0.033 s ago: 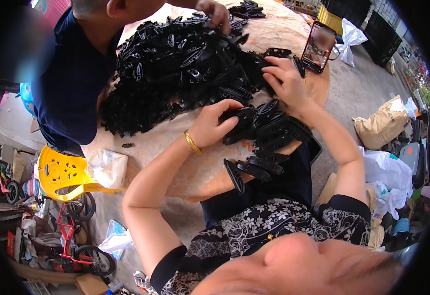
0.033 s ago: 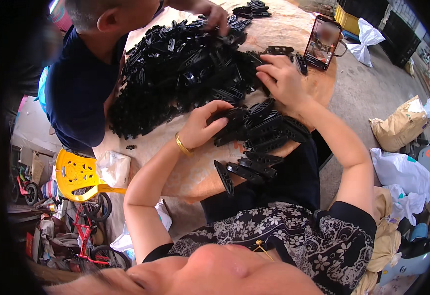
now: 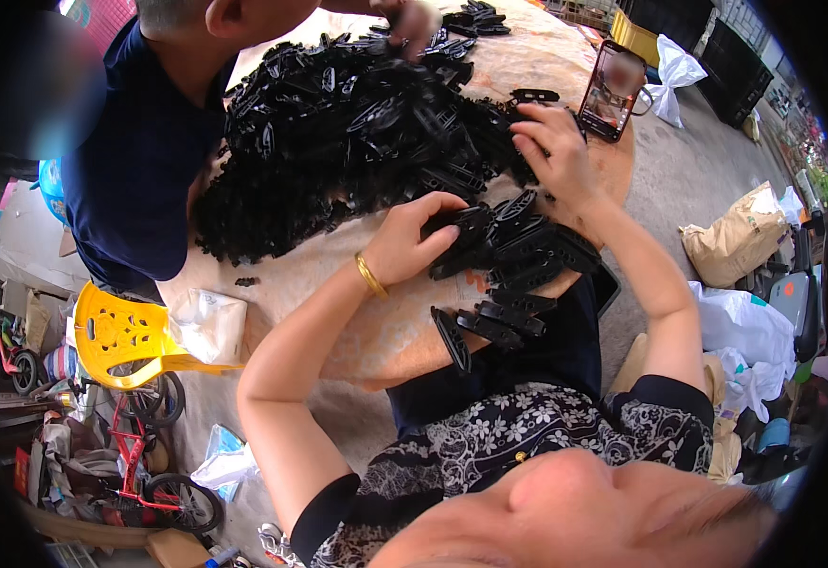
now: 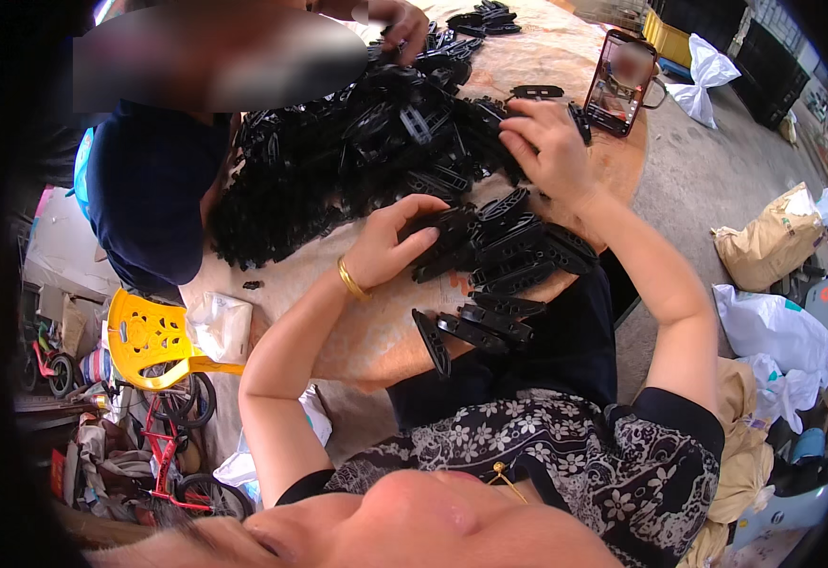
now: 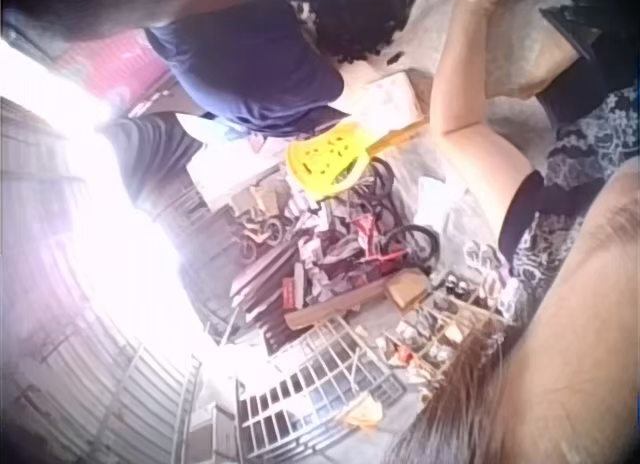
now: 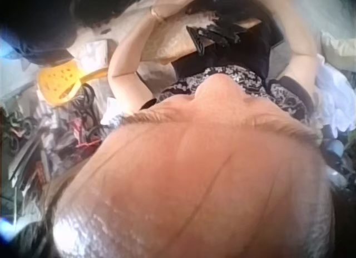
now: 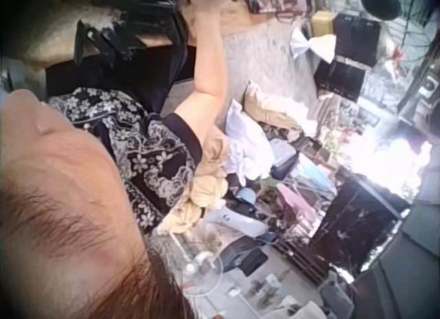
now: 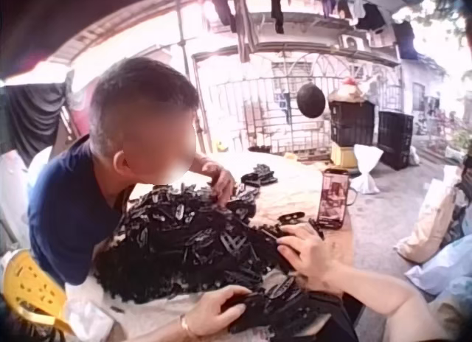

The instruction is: The person assembles plastic components by picking small plastic parts from a pile on the table, fastening them into larger plastic pieces by hand, and placing the assembled parts on the table.

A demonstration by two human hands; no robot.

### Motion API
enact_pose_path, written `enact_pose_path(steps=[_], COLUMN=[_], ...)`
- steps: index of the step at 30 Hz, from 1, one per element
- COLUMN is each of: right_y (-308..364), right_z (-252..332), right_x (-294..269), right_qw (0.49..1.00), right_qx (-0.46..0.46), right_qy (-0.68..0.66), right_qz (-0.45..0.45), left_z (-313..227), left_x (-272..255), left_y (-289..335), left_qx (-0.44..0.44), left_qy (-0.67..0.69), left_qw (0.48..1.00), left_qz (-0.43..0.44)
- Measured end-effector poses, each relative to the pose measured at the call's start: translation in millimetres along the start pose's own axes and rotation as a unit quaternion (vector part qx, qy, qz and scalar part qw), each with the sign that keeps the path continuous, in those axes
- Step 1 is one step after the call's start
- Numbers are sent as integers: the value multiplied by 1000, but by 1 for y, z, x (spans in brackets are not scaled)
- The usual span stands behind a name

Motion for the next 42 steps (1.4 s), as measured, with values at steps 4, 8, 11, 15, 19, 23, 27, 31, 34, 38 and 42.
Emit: enact_pose_path(steps=[4, 8, 11, 15, 19, 23, 27, 31, 34, 38, 42], right_y=[6, 17, 21, 23, 26, 49, 65, 81, 83, 77, 73], right_z=[-38, -65, -54, -19, 23, 59, 83, 100, 104, 76, 26], right_x=[-8, 12, 21, 20, -13, -14, -17, -23, -31, -41, -32], right_qw=[984, 974, 976, 988, 995, 947, 937, 902, 878, 772, 808], right_qx=[116, 203, 186, 118, 73, 53, 6, -7, 9, 155, 261], right_qy=[124, 60, 11, 61, -9, -118, -149, -223, -286, -494, -464], right_qz=[-57, 77, 109, 83, 69, 294, 315, 369, 383, 368, 254], left_z=[2, 7, 9, 13, 12, 14, 10, 12, 16, -1, -24], left_x=[0, 0, 1, 3, 2, 0, 4, 8, 17, 33, 47], left_y=[0, 1, 1, 2, 3, 2, -1, -1, 1, 8, 9], left_qx=[2, 19, 11, -2, 1, -5, -39, -52, -34, 16, 59], left_qy=[5, 29, 56, 97, 108, 157, 212, 239, 251, 212, 86], left_qw=[1000, 999, 998, 995, 994, 987, 976, 969, 967, 977, 989], left_qz=[0, -14, -16, -31, -31, -44, -38, -25, -16, 25, 109])
Point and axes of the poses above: each hand's wrist, its own y-axis away from the middle knuckle, its own x-axis out of the palm, z = x × y, the point moved 7 cm from there along -y, towards the middle knuckle, and after that the axes turned 12 degrees about x, right-handed, at the moved point
